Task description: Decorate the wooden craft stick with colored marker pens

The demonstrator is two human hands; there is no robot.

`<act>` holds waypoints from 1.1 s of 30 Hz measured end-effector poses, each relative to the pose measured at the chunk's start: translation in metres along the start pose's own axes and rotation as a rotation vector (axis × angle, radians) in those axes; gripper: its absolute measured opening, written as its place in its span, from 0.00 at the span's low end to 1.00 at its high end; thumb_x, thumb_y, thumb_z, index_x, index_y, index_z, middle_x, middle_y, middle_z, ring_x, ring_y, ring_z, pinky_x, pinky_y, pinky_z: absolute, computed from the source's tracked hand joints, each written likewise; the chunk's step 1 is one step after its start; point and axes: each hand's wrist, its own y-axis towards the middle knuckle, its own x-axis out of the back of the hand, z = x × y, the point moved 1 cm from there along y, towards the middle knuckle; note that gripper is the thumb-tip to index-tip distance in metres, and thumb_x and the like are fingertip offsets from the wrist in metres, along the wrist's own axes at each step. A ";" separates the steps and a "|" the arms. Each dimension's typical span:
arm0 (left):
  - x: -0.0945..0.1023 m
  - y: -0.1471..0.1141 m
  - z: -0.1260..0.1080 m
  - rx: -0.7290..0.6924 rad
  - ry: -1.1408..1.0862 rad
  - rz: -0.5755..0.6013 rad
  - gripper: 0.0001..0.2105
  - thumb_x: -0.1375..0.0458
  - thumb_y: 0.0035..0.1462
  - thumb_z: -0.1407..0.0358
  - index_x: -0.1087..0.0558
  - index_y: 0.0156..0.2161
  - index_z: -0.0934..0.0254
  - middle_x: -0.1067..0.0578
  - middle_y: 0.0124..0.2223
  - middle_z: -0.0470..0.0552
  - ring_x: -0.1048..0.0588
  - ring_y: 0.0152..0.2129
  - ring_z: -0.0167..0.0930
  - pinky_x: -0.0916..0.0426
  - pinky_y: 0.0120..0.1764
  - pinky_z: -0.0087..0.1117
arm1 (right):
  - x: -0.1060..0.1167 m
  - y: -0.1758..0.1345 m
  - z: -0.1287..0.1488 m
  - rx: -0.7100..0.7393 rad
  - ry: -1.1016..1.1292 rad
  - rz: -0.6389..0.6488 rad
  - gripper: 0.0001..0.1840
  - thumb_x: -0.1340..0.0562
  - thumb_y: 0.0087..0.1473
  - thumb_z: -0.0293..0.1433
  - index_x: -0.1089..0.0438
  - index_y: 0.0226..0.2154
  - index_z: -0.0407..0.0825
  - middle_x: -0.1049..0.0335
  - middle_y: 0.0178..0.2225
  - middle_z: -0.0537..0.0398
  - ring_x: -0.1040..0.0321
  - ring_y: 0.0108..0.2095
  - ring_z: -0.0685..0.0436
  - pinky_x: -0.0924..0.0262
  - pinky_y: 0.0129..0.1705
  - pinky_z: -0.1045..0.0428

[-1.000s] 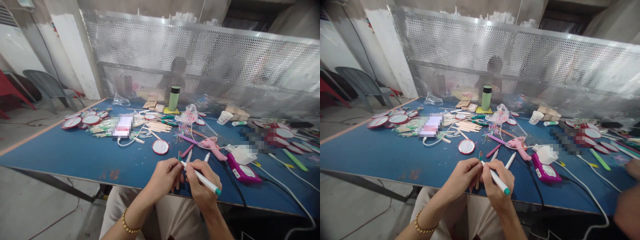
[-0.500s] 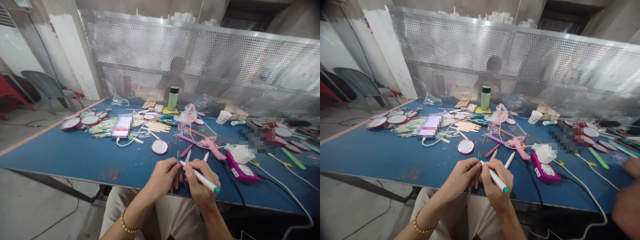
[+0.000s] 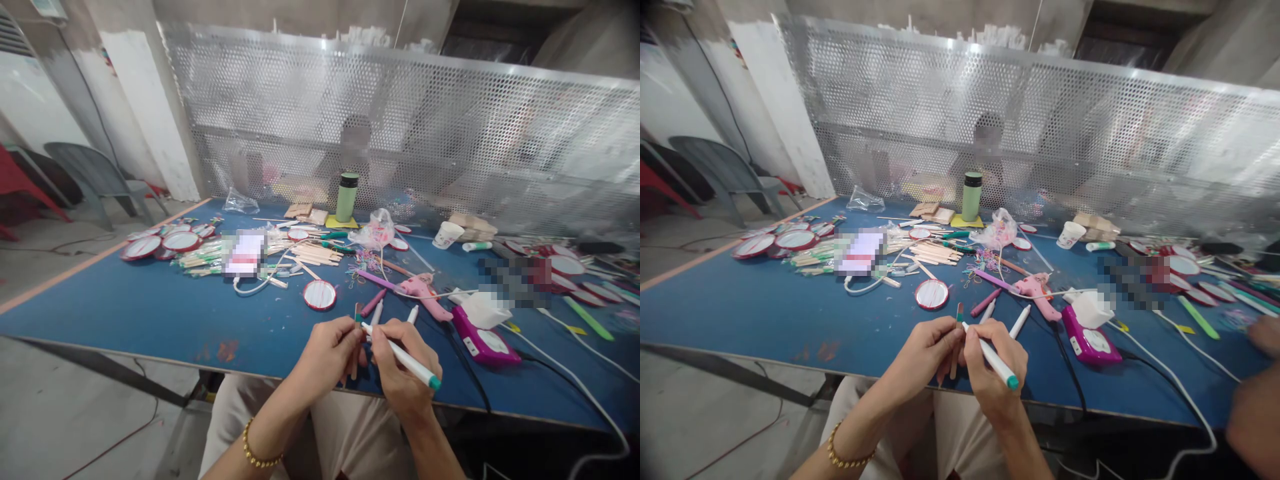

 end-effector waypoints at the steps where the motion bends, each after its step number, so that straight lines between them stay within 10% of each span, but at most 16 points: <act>1: 0.000 0.000 0.000 0.000 -0.002 0.001 0.19 0.49 0.61 0.50 0.36 0.24 0.61 0.34 0.16 0.43 0.38 0.10 0.23 0.44 0.15 0.24 | 0.000 0.000 0.000 -0.004 0.003 0.002 0.09 0.40 0.59 0.24 0.33 0.27 0.49 0.32 0.19 0.64 0.36 0.18 0.54 0.42 0.20 0.59; 33: 0.000 0.000 0.001 0.009 -0.023 0.000 0.22 0.48 0.60 0.47 0.36 0.24 0.62 0.34 0.16 0.43 0.38 0.11 0.23 0.44 0.16 0.24 | 0.000 -0.001 0.000 -0.007 -0.016 -0.010 0.09 0.40 0.59 0.25 0.31 0.27 0.50 0.32 0.19 0.63 0.35 0.17 0.53 0.42 0.20 0.58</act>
